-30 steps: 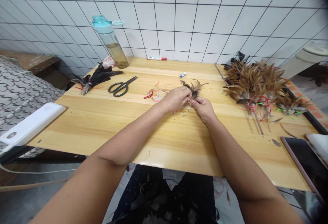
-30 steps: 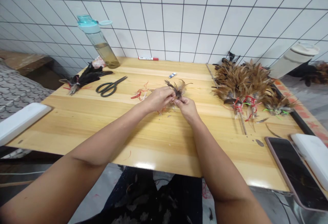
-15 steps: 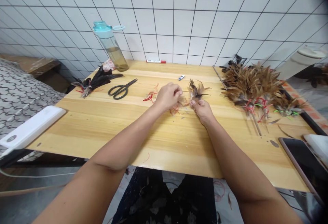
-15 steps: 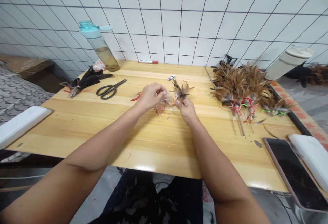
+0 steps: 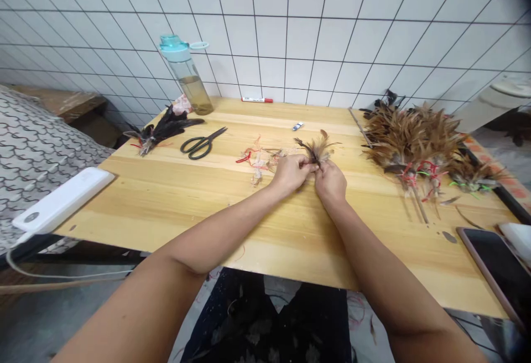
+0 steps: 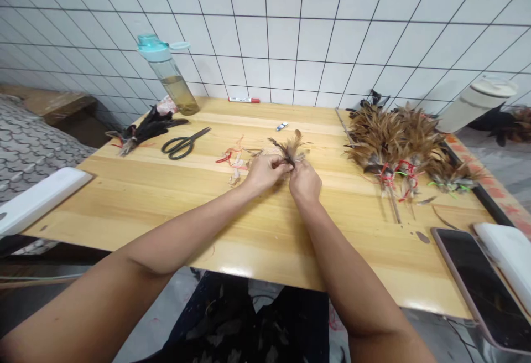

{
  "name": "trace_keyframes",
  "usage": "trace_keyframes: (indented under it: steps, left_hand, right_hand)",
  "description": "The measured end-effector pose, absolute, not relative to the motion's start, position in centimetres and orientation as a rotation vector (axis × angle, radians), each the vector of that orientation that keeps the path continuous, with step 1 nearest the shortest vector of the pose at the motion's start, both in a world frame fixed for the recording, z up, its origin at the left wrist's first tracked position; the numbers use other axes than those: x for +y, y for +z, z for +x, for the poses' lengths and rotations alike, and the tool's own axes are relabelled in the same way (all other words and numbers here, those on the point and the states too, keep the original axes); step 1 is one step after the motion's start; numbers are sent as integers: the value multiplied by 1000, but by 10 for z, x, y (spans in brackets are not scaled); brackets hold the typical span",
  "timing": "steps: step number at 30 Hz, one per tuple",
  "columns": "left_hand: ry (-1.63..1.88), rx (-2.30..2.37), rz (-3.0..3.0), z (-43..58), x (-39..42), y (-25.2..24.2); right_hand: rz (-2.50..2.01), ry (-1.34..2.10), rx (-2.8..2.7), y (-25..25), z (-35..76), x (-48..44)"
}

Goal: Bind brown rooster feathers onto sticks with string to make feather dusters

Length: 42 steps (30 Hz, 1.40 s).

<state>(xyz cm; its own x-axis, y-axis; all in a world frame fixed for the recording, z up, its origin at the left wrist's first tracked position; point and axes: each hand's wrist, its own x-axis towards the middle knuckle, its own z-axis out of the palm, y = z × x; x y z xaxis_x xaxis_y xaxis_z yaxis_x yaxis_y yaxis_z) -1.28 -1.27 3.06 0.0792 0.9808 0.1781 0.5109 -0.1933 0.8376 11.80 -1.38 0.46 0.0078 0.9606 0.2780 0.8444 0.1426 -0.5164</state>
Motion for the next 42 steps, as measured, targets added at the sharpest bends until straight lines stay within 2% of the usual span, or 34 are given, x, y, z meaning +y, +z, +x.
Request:
trace_keyframes:
  steps: [5,13,18,27,32,37,39,42]
  left_hand:
    - [1111,1503,1735,-11,-10,23]
    - [1140,1248,1585,-28,6,15]
    - [1099,1069,1451,-35,9,20]
    - [1146,959,1447,-32,12,12]
    - [1076,917,1555,-43,13,29]
    - [1127,1525,1951,-100,34,39]
    - [967,1722,2116,-121,41,32]
    - [756,1765,2300,-134,47,15]
  right_hand:
    - [-1628,331,-1881,3,114,-14]
    - [-1149,1112,-1471,-6,124,-4]
    - [-1027,1393,-1373,8,125,-7]
    - [-960,1393,-1335,5,120,-9]
    - [-975,1361,-1313,4,122,-7]
    - [-984,1395,-1221,1,127,-2]
    - [-987,1406,-1207,1,127,-1]
    - [-994,1399,-1207,2,128,-2]
